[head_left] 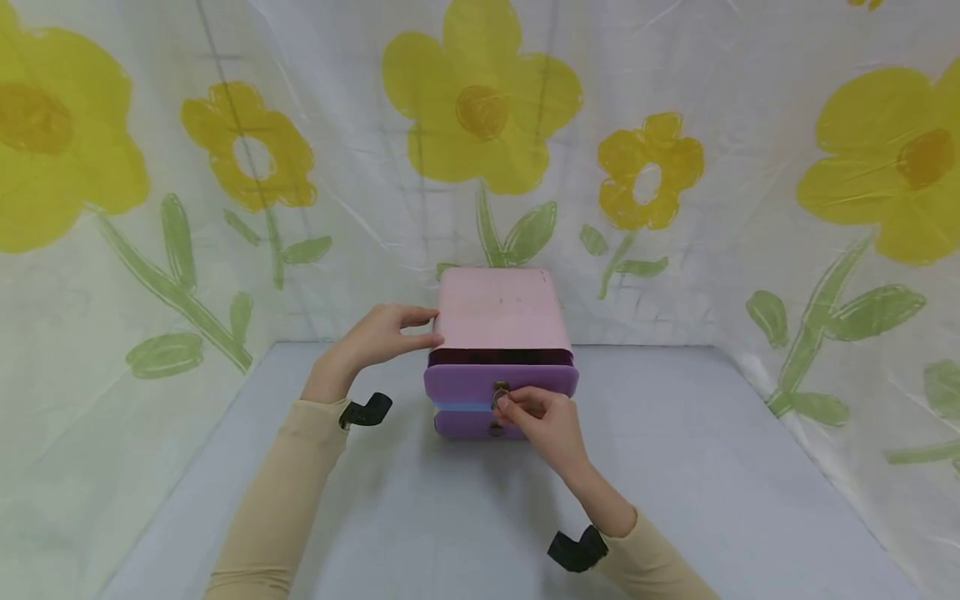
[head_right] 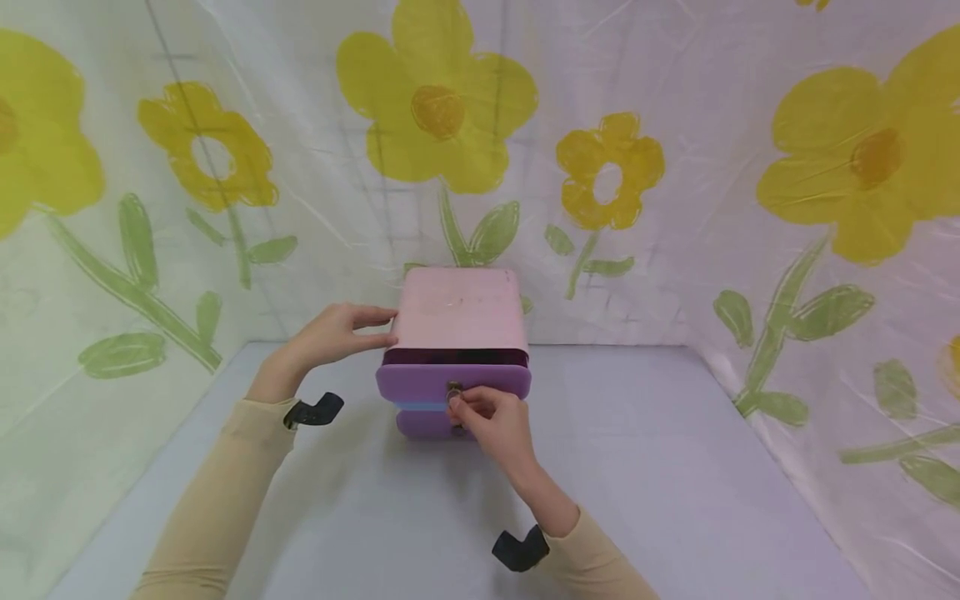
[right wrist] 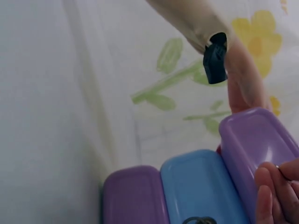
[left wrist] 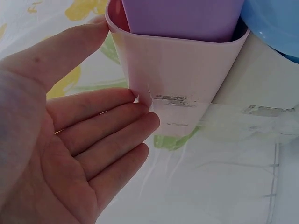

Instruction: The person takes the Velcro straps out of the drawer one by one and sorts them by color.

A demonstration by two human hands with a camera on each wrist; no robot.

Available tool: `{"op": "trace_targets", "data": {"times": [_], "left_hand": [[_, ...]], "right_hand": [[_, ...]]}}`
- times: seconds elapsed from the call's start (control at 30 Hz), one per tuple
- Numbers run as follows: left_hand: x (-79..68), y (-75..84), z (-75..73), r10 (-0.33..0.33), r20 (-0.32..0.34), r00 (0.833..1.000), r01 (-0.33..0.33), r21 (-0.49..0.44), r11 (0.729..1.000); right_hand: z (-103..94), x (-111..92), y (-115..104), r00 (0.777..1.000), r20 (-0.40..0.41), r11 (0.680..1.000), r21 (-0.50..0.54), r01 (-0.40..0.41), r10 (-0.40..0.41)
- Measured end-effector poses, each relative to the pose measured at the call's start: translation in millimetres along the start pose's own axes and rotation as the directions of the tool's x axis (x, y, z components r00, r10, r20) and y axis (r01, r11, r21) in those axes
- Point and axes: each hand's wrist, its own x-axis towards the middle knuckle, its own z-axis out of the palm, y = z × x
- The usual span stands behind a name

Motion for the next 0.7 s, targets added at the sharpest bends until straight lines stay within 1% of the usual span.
{"op": "trace_targets", "data": {"times": [0.13,0.27,0.47,0.7], "left_hand": [[-0.1,0.1,-1.2,-0.001,0.000,1.000,0.001,0.004,1.000],[0.1,-0.5,-1.5,0.000,-0.001,1.000,0.000,-0.001,1.000],[0.7,0.4,-1.0,0.007,-0.002,1.000,-0.007,-0.008,1.000],[-1.1,3.0,-1.0,0.007,-0.002,1.000,-0.007,-0.004,1.000]], "right_hand": [[-0.5,0,10,1.000,0.015,1.000,0.019,-0.001,0.001],[-1.2,0,20,0.999,0.029,0.999,0.046,-0.021,0.020],[-1.1,-5,20,0.999,0.035,0.997,0.081,-0.016,0.013],[-1.0,-10,19,1.000,0.029,0.998,0.062,0.011,-0.013]]}}
